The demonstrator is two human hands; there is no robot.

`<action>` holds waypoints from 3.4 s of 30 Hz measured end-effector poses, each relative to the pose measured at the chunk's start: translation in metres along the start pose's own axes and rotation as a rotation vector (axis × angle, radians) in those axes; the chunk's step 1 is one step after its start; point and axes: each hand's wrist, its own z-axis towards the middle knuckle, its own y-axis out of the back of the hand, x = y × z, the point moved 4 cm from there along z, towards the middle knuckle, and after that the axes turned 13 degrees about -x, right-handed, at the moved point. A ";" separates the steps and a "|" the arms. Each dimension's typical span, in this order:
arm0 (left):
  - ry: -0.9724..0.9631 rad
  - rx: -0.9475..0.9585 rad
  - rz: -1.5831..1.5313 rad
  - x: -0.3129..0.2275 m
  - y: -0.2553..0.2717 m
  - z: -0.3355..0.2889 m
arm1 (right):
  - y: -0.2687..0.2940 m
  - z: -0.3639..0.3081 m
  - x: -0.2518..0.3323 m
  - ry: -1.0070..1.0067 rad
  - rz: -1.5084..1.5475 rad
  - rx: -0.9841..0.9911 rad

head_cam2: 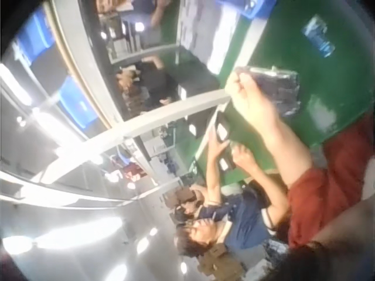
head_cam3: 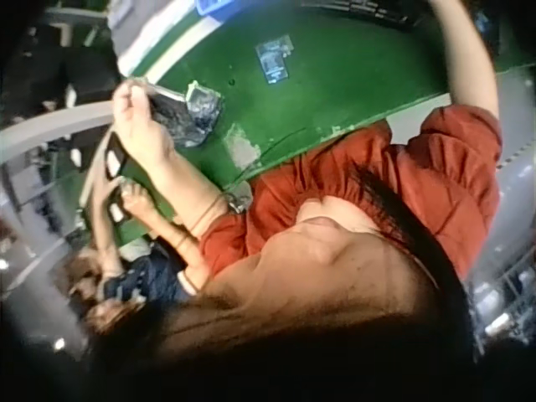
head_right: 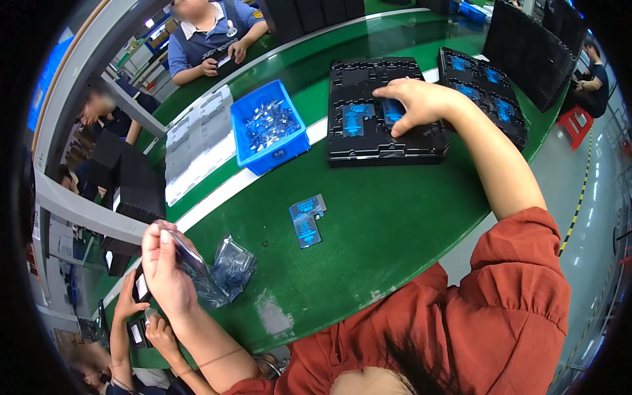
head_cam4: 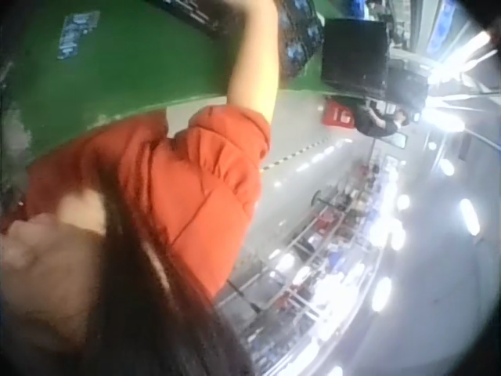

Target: The person repeatedly picks up small blue electronic components from a black tray and places them into clear plastic bags on a green workbench. They seal each bag and set it aside, then retrieve more components from the tray to continue the process.

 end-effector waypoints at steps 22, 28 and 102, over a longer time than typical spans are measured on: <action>0.079 -0.040 0.094 0.023 -0.002 -0.012 | -0.022 0.126 -0.063 -0.059 0.054 -0.112; 0.050 -0.006 0.143 0.023 0.001 -0.008 | -0.047 0.133 -0.047 0.071 -0.020 -0.077; -0.065 0.075 0.307 0.032 -0.015 -0.015 | 0.026 -0.148 -0.041 -0.352 -0.413 -1.007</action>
